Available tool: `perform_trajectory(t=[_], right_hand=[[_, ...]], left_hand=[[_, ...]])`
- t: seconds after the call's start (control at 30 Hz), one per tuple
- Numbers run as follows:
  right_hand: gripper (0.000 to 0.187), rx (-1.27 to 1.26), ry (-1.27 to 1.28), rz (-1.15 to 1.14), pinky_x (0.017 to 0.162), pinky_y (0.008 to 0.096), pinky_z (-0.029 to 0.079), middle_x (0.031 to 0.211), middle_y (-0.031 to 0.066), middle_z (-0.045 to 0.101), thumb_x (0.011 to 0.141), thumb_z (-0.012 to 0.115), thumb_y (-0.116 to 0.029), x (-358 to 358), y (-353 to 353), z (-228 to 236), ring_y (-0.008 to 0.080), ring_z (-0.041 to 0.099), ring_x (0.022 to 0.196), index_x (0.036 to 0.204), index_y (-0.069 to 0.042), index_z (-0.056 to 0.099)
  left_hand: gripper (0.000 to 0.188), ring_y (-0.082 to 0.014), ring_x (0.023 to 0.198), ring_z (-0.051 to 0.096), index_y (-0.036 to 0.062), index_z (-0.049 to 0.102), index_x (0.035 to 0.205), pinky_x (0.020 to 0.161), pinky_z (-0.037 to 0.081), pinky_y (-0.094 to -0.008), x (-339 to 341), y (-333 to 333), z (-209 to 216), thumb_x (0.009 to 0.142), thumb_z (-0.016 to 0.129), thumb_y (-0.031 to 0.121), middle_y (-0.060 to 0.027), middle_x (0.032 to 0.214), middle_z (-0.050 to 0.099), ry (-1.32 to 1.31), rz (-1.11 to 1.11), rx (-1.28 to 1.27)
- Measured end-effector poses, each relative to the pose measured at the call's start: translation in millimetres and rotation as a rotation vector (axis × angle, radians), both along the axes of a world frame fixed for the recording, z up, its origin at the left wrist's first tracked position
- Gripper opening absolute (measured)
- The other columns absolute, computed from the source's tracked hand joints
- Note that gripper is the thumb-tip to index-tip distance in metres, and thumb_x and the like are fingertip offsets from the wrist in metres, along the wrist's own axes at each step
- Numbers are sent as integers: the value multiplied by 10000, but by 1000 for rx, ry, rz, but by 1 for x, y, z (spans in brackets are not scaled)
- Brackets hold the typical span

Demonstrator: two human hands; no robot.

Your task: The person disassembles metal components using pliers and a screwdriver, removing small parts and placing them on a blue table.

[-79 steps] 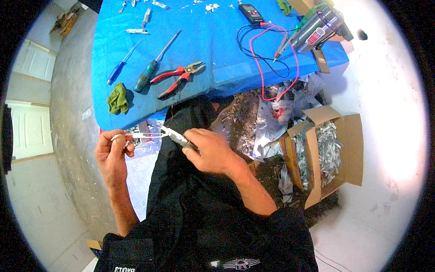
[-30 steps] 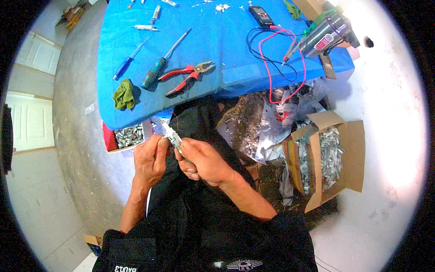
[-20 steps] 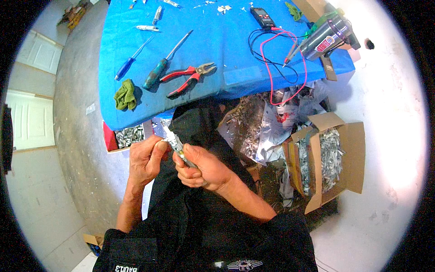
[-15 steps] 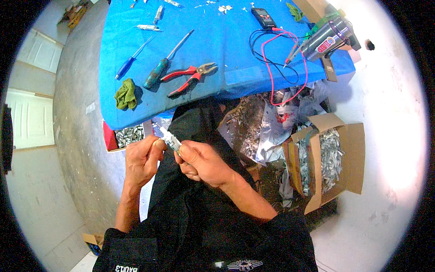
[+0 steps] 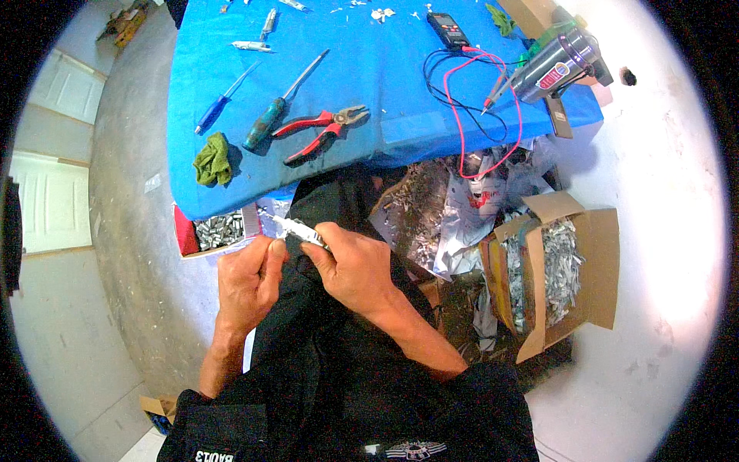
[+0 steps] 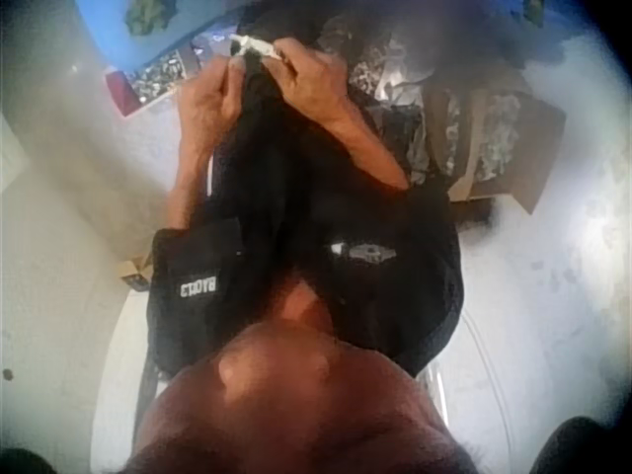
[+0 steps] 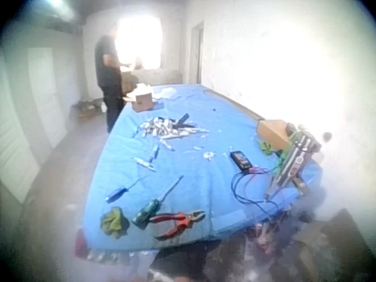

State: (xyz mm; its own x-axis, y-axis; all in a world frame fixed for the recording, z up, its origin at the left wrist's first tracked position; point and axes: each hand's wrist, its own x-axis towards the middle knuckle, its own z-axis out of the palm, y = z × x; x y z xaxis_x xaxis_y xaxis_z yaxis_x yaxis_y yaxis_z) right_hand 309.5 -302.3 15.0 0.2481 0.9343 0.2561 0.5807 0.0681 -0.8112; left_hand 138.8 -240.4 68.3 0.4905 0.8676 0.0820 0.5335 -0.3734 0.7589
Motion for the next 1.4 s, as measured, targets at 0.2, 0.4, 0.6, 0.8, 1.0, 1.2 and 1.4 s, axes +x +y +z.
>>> perform_trajectory(t=[0.2,0.4,0.6,0.8,1.0,1.2,1.4], right_hand=[[266,117,-164,-41,552,457,507,755,124,680,917,766,-297,3,4,1,354,690,670,1013,-89,630],[220,-106,148,106,540,410,484,748,102,648,981,710,-289,4,-4,8,313,652,636,991,-88,623],[247,-420,946,367,534,270,388,689,-26,496,1087,577,-254,11,-8,12,65,452,595,973,-35,598],[263,-446,802,256,607,297,421,744,-15,532,1072,568,-249,9,-3,12,87,476,688,938,-25,599],[258,-313,758,151,525,234,370,704,-20,508,1101,536,-231,16,-3,6,46,441,595,1008,1,596],[233,-313,911,42,553,253,411,723,-24,531,1085,555,-238,28,-3,0,59,481,620,989,-28,589],[256,-242,1042,-51,562,254,406,741,-1,545,1092,543,-261,40,-5,-6,79,487,626,1044,-18,604]], left_hand=[[242,-350,528,594,13,618,831,500,440,-407,2,0,1,1025,649,153,-171,646,605,-65,11,-38],[199,-344,556,630,19,642,873,517,456,-402,-6,5,-1,1025,645,149,-164,667,626,-30,-11,-106],[128,-372,674,681,20,670,946,591,510,-430,-10,9,-19,998,666,137,-185,786,668,-24,-54,51],[224,-351,871,741,-6,693,1107,760,580,-398,-3,9,-13,929,726,126,-205,982,737,-60,-24,-99],[334,-210,1040,714,-8,651,1239,908,579,-341,-19,29,-23,944,732,126,-127,1171,726,-253,123,-187],[292,-186,839,701,-13,704,1156,723,569,-325,-47,85,-20,927,777,153,-117,978,726,-76,361,-10],[284,-320,941,707,26,711,1096,789,567,-409,-25,130,-25,887,801,195,-161,1050,725,118,179,311]])
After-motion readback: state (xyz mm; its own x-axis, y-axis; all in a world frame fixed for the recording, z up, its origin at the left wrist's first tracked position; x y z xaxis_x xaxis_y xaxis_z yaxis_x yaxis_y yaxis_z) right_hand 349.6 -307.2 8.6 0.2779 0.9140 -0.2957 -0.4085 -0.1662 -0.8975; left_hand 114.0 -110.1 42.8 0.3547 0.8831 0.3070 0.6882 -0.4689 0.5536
